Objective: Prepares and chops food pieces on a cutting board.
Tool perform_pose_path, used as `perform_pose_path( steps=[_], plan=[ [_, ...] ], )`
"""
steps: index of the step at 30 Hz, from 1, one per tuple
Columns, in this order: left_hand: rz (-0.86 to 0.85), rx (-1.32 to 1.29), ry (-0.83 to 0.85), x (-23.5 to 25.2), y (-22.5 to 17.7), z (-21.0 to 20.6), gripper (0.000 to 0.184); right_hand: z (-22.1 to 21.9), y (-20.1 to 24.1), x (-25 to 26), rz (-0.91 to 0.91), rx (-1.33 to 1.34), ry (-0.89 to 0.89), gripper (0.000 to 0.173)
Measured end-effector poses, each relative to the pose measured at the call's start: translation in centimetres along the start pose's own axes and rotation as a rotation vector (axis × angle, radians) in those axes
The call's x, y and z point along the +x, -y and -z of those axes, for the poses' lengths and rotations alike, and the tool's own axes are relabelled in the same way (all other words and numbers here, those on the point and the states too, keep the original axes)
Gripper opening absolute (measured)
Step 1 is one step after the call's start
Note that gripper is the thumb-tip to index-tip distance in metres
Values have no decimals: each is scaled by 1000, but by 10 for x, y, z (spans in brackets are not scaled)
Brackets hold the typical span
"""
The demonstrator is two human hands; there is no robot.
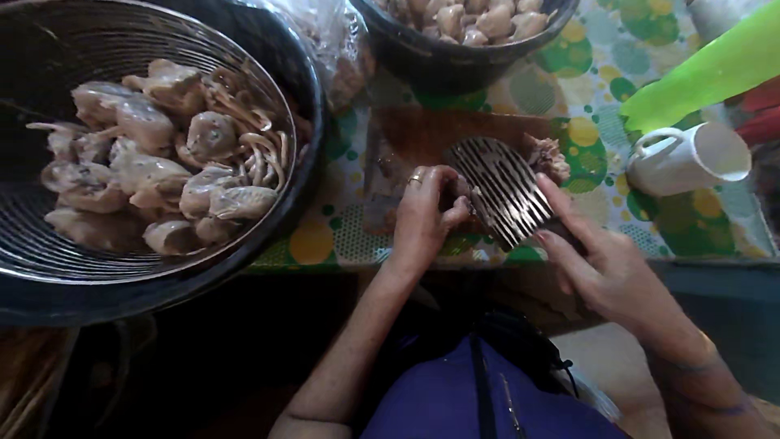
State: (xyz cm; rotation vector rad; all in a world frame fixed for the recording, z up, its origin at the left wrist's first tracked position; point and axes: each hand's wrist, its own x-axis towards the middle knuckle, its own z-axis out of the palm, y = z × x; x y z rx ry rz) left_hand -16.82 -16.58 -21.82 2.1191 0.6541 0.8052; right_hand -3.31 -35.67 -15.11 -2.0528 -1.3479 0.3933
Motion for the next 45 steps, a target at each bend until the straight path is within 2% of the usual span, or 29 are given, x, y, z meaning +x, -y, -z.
perform_pose_path(
  steps=[4, 8, 13, 15, 18, 21, 28, 34, 41, 43, 45],
  plan=[
    [2, 2, 39, 1, 2, 2, 34, 3, 8, -12, 10, -76, 2, 51],
    [2, 23, 65, 2, 0, 1, 32, -27, 13, 23, -5, -114, -51, 55],
    [-7, 135, 0, 3, -10, -9, 34, -22, 5, 34, -106, 21, 14, 58],
    [-54, 245, 49, 14, -12, -8, 29, -8, -3, 23, -183, 110, 23, 56],
    [-161, 330, 185, 34, -3, -2, 24, 8, -17, 4, -219, 49, -58, 56],
    [-169, 228, 319, 44, -4, 14, 25, 15, -22, -9, -142, -52, -139, 56],
    [-216, 191, 248, 36, 11, 21, 18, 6, 10, -17, 144, -335, -197, 50],
    [-227, 189, 232, 35, 14, 21, 18, -1, 23, -11, 163, -428, -141, 47],
    [-235, 200, 278, 30, 12, 24, 22, -28, 21, 35, 114, -413, -84, 56],
    [-233, 198, 306, 23, 12, 27, 30, -27, 13, 30, 100, -374, -102, 55],
    [-266, 203, 243, 16, 14, 25, 29, -18, 6, 18, 56, -310, -105, 54]
  ],
)
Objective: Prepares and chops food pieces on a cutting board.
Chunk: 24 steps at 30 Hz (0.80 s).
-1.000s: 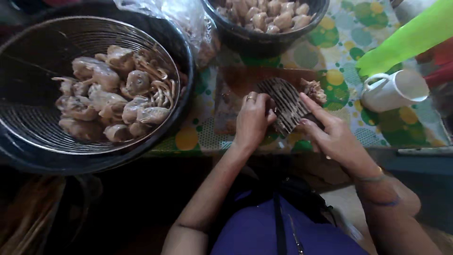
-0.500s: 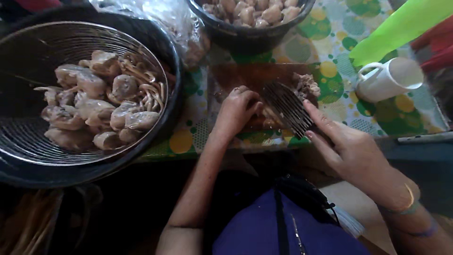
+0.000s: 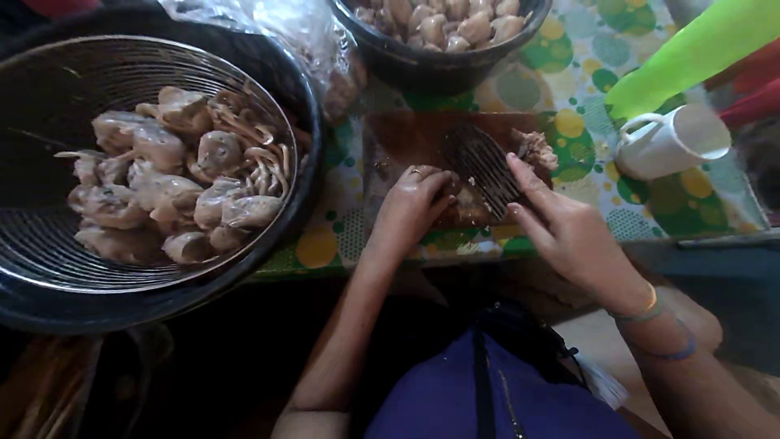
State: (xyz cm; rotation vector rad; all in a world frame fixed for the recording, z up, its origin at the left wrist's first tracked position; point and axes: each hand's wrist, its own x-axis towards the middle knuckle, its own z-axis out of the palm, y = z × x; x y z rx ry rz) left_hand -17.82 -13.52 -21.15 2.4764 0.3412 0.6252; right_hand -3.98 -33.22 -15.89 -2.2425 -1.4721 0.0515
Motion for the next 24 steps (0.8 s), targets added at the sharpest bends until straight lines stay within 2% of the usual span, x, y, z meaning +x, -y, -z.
perform_pose_path(
  steps=[3, 8, 12, 20, 24],
  plan=[
    [-4, 16, -110, -5, 0, -10, 23, 13, -2, -14, 8, -16, -11, 52],
    [0, 56, -85, -2, -2, -9, 22, 30, 7, -26, 136, -90, -33, 48],
    [0, 38, -54, 2, 3, -9, 24, 31, 9, -21, 145, -105, -6, 47],
    [8, 64, -37, 2, 3, -8, 24, -12, 20, 24, 97, -99, 45, 57],
    [35, 77, -84, -2, -4, -9, 24, -9, 12, 18, 96, -46, 43, 58]
  ],
)
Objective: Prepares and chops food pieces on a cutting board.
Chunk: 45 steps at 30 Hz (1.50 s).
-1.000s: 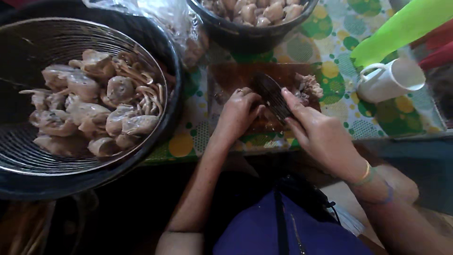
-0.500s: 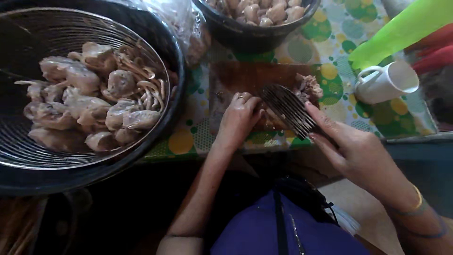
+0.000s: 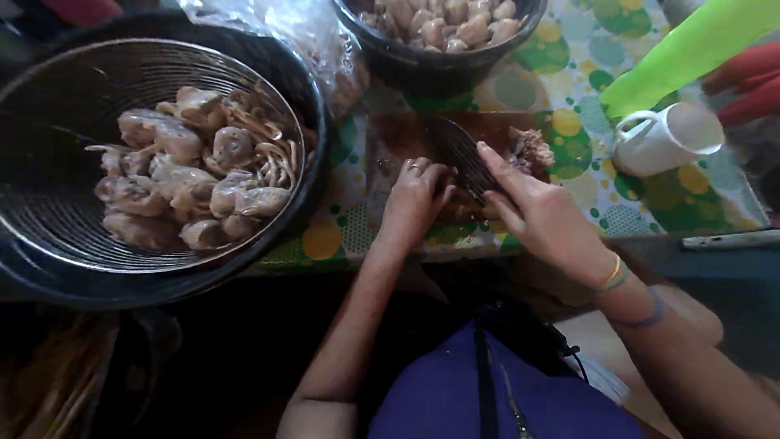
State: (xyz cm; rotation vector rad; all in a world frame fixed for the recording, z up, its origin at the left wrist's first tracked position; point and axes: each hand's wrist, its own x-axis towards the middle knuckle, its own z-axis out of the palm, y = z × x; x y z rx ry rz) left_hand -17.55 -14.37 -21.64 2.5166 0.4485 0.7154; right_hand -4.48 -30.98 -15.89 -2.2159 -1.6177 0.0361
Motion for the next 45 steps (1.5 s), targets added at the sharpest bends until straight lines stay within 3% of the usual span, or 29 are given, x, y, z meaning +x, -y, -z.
perform_pose_path(
  steps=[4, 9, 16, 23, 35, 45],
  plan=[
    [46, -57, -72, -4, 0, -7, 33, 19, -10, -27, -56, 45, -14, 54],
    [68, -135, -108, -4, 1, -5, 13, 27, 0, -49, 0, 7, -97, 51],
    [33, -108, -97, -1, 4, -7, 11, 25, 8, -35, 19, -49, -42, 52],
    [16, -74, -81, -4, 3, -4, 11, -3, 13, -3, 3, -59, -13, 58],
    [29, -98, -145, -3, 3, -10, 11, 33, -7, -44, -65, 6, -26, 51],
    [50, -86, -127, -3, 0, -10, 11, 40, 6, -57, 38, -61, -83, 47]
  ],
)
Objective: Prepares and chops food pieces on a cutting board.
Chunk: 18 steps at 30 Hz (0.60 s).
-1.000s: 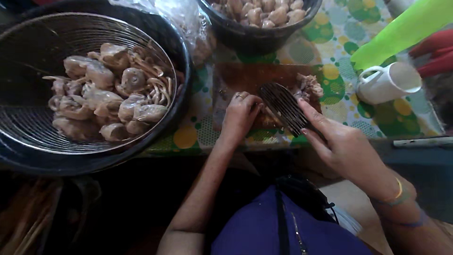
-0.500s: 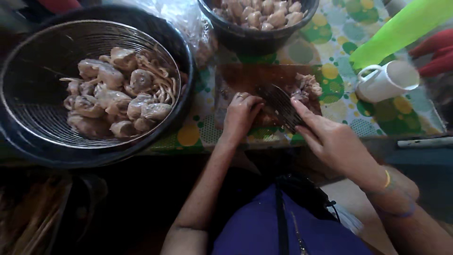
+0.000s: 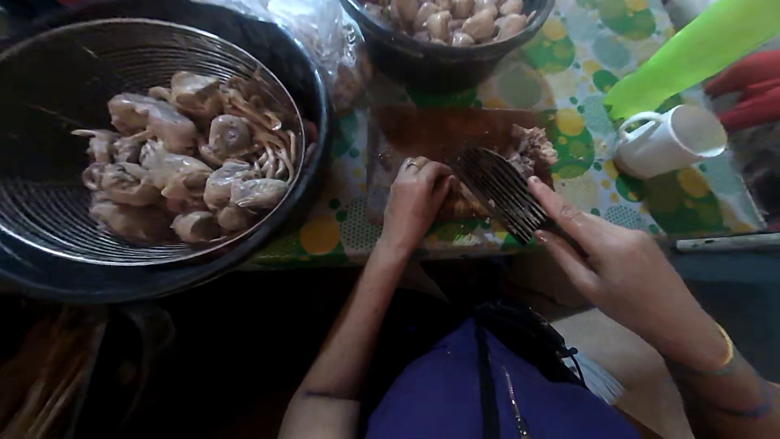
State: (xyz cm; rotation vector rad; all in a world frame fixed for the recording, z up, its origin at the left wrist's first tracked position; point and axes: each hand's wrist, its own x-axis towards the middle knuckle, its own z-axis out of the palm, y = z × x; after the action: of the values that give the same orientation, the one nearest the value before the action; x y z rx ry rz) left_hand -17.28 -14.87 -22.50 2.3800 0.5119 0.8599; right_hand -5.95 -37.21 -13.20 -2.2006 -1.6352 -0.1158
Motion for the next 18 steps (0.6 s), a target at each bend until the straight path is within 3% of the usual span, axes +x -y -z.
perform_pose_path(
  steps=[5, 11, 18],
  plan=[
    [1, -4, 32, 2, 2, 2, 10, -5, 3, 11, 5, -2, 27, 49],
    [-31, -6, 44, 0, 1, 5, 8, -42, 6, 48, -28, 11, 80, 56],
    [24, 13, -19, -2, -1, 1, 12, -15, -12, 9, -48, 75, 62, 51]
  ],
)
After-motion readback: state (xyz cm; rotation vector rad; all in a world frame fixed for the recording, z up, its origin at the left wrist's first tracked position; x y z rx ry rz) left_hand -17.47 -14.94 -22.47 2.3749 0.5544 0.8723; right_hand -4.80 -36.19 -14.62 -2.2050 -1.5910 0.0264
